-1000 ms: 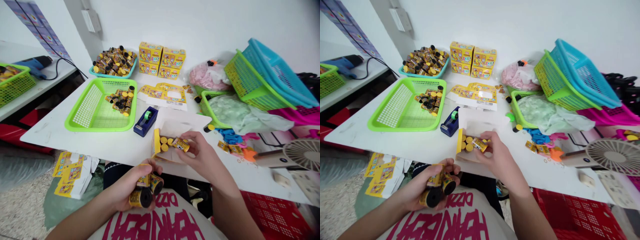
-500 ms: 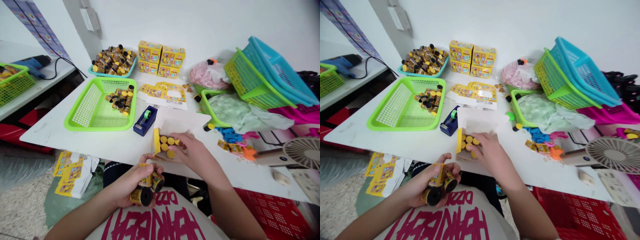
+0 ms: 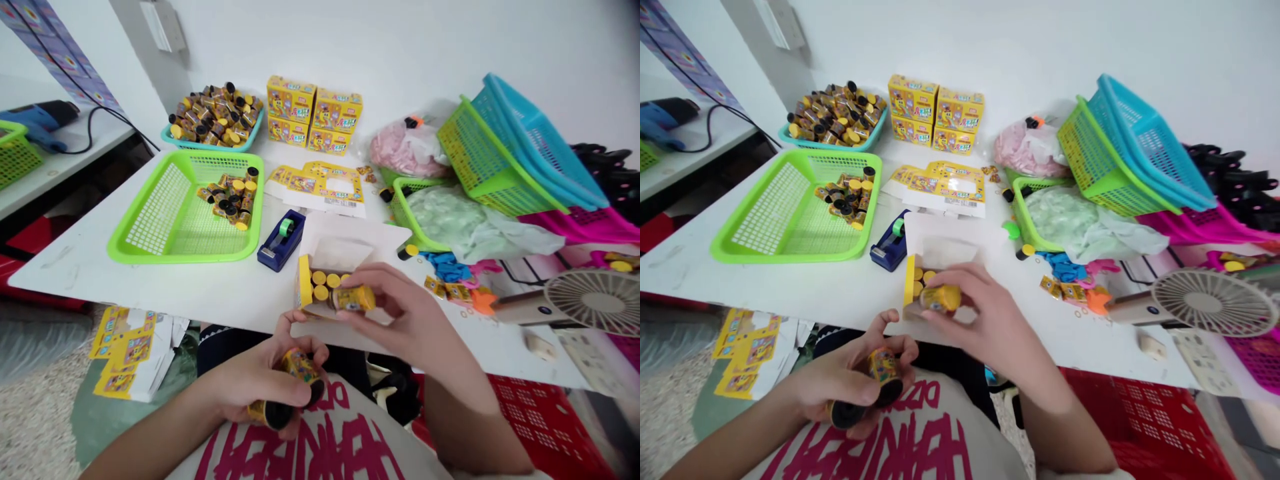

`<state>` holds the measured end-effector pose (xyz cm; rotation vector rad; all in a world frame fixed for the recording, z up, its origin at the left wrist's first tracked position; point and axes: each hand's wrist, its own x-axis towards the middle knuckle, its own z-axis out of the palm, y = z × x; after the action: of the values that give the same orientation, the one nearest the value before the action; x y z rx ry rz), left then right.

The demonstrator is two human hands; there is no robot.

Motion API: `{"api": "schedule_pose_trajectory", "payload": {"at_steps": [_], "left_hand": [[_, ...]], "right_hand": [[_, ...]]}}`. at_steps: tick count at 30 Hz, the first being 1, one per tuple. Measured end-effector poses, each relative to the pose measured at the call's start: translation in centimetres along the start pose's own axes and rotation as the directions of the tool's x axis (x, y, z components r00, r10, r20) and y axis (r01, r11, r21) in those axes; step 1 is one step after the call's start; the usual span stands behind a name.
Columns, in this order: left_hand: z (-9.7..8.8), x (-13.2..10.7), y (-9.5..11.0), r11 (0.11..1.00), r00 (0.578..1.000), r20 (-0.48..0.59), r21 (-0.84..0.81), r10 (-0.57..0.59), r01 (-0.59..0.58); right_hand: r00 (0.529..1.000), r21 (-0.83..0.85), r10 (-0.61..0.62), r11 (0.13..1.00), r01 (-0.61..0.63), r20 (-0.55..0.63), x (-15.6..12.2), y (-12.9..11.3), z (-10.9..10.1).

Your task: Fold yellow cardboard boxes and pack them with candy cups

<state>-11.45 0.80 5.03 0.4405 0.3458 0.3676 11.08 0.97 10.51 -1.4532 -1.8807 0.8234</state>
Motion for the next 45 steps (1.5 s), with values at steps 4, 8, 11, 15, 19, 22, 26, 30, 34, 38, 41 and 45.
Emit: {"api": "schedule_pose_trajectory", "payload": {"at_steps": [4, 8, 11, 15, 19, 22, 26, 30, 34, 38, 41, 45], "left_hand": [[0.0, 0.1, -0.2, 0.997, 0.996, -0.085, 0.069, -0.013, 0.018], [-0.1, 0.2, -0.4, 0.996, 0.992, -0.126, 0.090, 0.020, -0.009], [-0.3, 0.2, -0.5, 0.994, 0.988, -0.151, 0.109, 0.027, -0.010], [-0.3, 0.1, -0.4, 0.984, 0.978, -0.193, 0.175, 0.074, -0.040], [0.3, 0.0, 0.2, 0.946, 0.969, -0.201, 0.314, 0.146, -0.077], [0.7, -0.1, 0.7, 0.902, 0.978, -0.145, 0.426, 0.148, -0.073], [0.8, -0.1, 0.9, 0.904, 0.979, -0.147, 0.423, 0.142, -0.068], [1.4, 0.3, 0.9, 0.956, 0.970, -0.184, 0.271, 0.161, -0.108], [2.2, 0.6, 1.5, 0.929, 0.910, -0.355, 0.363, 0.215, -0.078], [2.1, 0.6, 2.0, 0.922, 0.890, -0.391, 0.378, 0.235, -0.077], [1.8, 0.7, 1.9, 0.956, 0.911, -0.376, 0.287, 0.169, -0.059], [1.9, 1.1, 1.5, 0.984, 0.927, -0.349, 0.152, 0.137, -0.088]], "right_hand": [[0.977, -0.507, 0.138, 0.861, -0.039, 0.159, 1.7, 2.2, -1.1], [0.936, -0.720, 0.234, 0.693, 0.029, 0.262, 3.1, 4.1, -0.2], [0.923, -0.748, 0.309, 0.662, -0.035, 0.231, 3.9, 4.9, 0.7], [0.929, -0.693, 0.302, 0.717, -0.073, 0.214, 3.7, 3.9, 1.1], [0.945, -0.306, 0.122, 0.952, -0.025, 0.303, 1.7, 0.7, 1.0], [0.859, -0.010, -0.078, 0.995, 0.097, 0.506, 0.3, -1.3, 1.3], [0.842, 0.117, -0.142, 0.989, 0.094, 0.521, -0.3, -2.0, 2.0], [0.872, 0.258, -0.073, 0.964, -0.063, 0.484, -1.4, -1.6, 3.1], [0.949, 0.236, -0.002, 0.969, -0.076, 0.314, -2.6, -0.3, 2.6], [0.993, -0.226, -0.019, 0.973, 0.045, 0.116, -1.2, 2.2, -0.3], [0.977, -0.522, 0.073, 0.852, 0.043, 0.200, 0.5, 3.8, -1.8], [0.955, -0.814, 0.194, 0.576, 0.073, 0.222, 1.8, 4.2, -0.8]]}}
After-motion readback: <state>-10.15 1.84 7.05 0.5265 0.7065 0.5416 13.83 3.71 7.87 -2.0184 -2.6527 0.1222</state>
